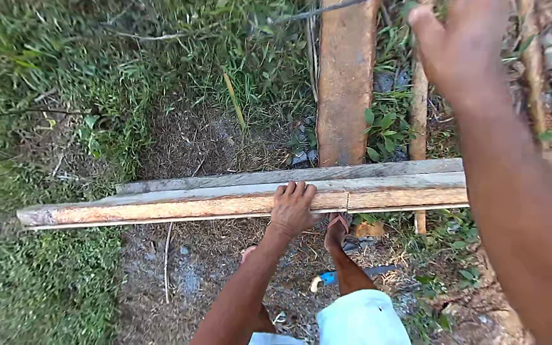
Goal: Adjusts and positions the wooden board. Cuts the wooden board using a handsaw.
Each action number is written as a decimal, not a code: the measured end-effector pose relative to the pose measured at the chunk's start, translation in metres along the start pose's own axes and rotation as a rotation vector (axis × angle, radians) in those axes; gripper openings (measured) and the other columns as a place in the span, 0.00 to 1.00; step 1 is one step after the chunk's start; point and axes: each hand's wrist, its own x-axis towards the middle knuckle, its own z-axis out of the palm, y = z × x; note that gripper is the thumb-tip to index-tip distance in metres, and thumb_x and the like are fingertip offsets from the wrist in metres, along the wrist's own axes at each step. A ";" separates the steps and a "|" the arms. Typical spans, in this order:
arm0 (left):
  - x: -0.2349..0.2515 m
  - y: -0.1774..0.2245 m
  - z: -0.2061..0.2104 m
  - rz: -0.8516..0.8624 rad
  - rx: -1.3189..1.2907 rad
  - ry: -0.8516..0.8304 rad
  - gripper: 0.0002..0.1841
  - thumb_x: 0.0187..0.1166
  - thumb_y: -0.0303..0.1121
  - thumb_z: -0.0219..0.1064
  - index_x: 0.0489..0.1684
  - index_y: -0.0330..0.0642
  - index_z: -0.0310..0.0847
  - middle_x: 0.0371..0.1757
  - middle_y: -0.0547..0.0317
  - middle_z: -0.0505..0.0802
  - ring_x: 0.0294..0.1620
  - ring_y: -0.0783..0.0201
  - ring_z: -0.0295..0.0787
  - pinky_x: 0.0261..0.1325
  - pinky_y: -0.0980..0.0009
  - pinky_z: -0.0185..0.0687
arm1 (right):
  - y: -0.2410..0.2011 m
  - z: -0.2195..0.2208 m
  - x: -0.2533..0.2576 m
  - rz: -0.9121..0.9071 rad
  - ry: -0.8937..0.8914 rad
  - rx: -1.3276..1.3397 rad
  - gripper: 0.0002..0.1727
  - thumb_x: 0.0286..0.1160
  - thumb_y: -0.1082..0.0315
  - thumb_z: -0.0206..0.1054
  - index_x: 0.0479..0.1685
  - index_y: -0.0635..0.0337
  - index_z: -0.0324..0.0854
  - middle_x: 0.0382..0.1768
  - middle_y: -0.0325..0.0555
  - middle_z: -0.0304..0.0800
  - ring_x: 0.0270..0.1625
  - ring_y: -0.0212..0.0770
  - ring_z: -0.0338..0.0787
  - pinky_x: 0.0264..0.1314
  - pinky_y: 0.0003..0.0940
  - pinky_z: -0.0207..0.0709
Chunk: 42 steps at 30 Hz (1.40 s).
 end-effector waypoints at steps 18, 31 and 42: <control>0.020 -0.005 -0.015 -0.011 0.051 -0.130 0.47 0.61 0.73 0.70 0.73 0.45 0.77 0.69 0.42 0.88 0.71 0.38 0.83 0.66 0.34 0.74 | -0.098 -0.065 -0.710 0.940 -0.007 0.225 0.23 0.86 0.57 0.59 0.69 0.62 0.82 0.61 0.57 0.90 0.58 0.47 0.93 0.61 0.47 0.88; 0.009 0.017 -0.007 -0.140 0.239 -0.039 0.50 0.60 0.75 0.68 0.72 0.40 0.72 0.64 0.32 0.87 0.65 0.29 0.85 0.58 0.26 0.75 | 0.077 0.270 -0.778 1.570 -0.348 1.060 0.21 0.89 0.66 0.59 0.77 0.63 0.73 0.59 0.61 0.87 0.51 0.51 0.92 0.54 0.48 0.87; -0.018 0.034 0.018 -0.151 0.310 0.090 0.48 0.61 0.73 0.69 0.67 0.37 0.73 0.56 0.29 0.88 0.59 0.27 0.86 0.53 0.26 0.75 | 0.125 0.406 -0.792 1.708 -0.280 1.132 0.36 0.86 0.47 0.63 0.80 0.69 0.68 0.66 0.72 0.80 0.61 0.64 0.88 0.62 0.61 0.83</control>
